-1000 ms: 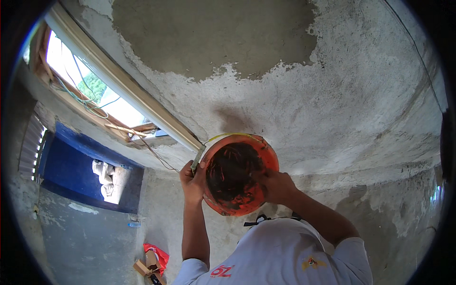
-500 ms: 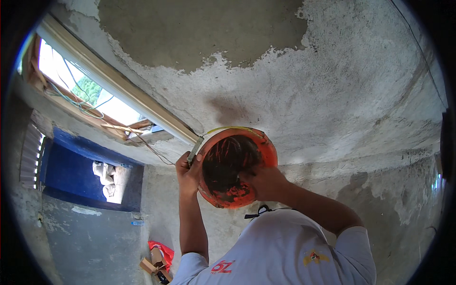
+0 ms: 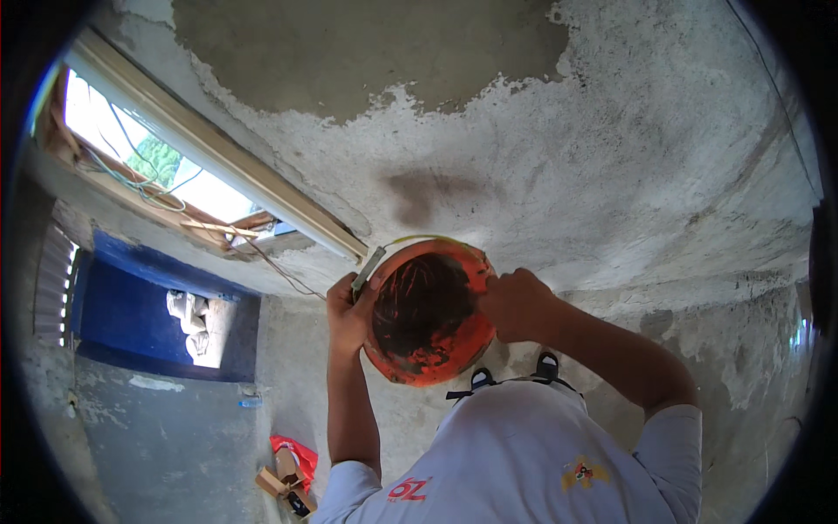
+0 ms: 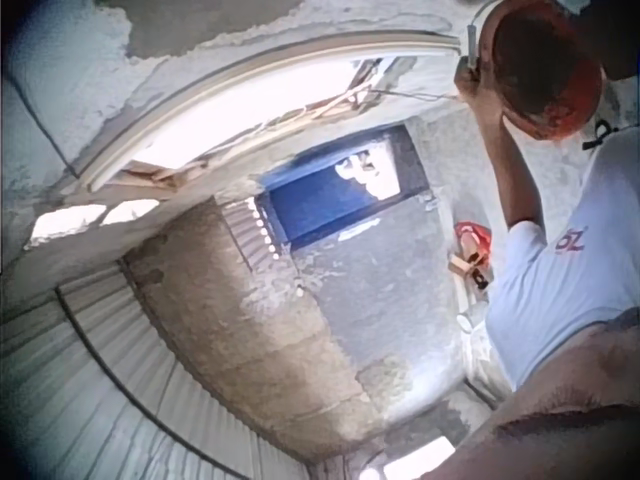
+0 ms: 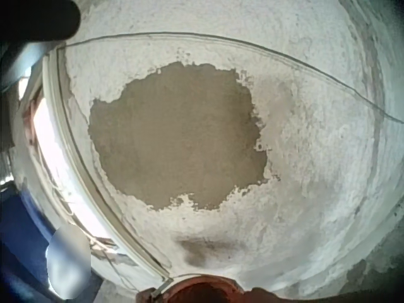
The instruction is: The person scoops mortar from a bucket with a trowel and applies and smooths it onto a wall.
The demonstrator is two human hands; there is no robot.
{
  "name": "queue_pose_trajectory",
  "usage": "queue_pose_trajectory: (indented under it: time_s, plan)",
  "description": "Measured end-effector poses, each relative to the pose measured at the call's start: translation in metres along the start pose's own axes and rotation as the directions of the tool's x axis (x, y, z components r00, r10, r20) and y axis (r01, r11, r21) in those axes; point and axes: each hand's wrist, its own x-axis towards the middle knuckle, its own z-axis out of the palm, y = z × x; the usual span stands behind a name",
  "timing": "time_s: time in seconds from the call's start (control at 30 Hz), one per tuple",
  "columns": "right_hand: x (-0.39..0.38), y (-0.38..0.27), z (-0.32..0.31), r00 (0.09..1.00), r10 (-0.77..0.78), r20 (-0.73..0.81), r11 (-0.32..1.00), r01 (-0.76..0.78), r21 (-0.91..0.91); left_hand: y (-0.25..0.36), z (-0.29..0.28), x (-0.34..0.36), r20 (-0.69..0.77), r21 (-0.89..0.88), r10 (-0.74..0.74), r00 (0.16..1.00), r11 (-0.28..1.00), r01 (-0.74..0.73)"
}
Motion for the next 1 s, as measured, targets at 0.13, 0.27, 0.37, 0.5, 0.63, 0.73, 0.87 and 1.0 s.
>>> queue_pose_trajectory:
  time_s: [0.13, 0.27, 0.37, 0.5, 0.63, 0.73, 0.87, 1.0]
  plan:
    - [0.017, -0.001, 0.011, 1.000, 0.023, -0.019, 1.000, -0.023, -0.013, 0.016, 0.013, 0.004, 0.038, 0.099, 0.019, 0.999, 0.995, -0.022]
    - [0.026, -0.002, 0.006, 0.996, 0.017, 0.086, 0.999, -0.021, 0.046, 0.029, 0.022, 0.000, 0.050, 0.195, 0.105, 0.993, 0.974, -0.113]
    - [0.033, 0.005, 0.032, 0.999, 0.005, 0.035, 0.991, -0.010, 0.130, 0.031, 0.026, 0.002, 0.068, 0.318, 0.140, 0.988, 0.935, -0.154]
    - [0.050, 0.030, 0.083, 0.997, 0.033, -0.064, 0.780, 0.015, 0.626, 0.034, 0.040, 0.008, 0.092, 0.324, 0.191, 0.977, 0.922, -0.211]
    - [0.048, 0.019, 0.081, 0.967, -0.039, 0.252, 0.293, -0.230, 0.928, 0.020, 0.038, 0.011, 0.095, 0.354, 0.150, 0.984, 0.919, -0.174]
    - [0.051, 0.013, 0.107, 0.970, -0.106, 0.221, -0.085, -0.230, 0.970, 0.016, 0.038, 0.012, 0.082, 0.367, 0.129, 0.988, 0.918, -0.150]
    - [0.047, 0.016, 0.152, 0.979, -0.143, 0.148, -0.538, -0.203, 0.818, 0.006, 0.018, 0.009, -0.023, 0.389, 0.179, 0.984, 0.908, -0.156]
    - [0.021, 0.034, 0.170, 0.985, -0.175, 0.002, -0.713, -0.128, 0.689, -0.039, -0.036, 0.007, -0.304, -0.061, 0.038, 0.952, 0.996, -0.059]
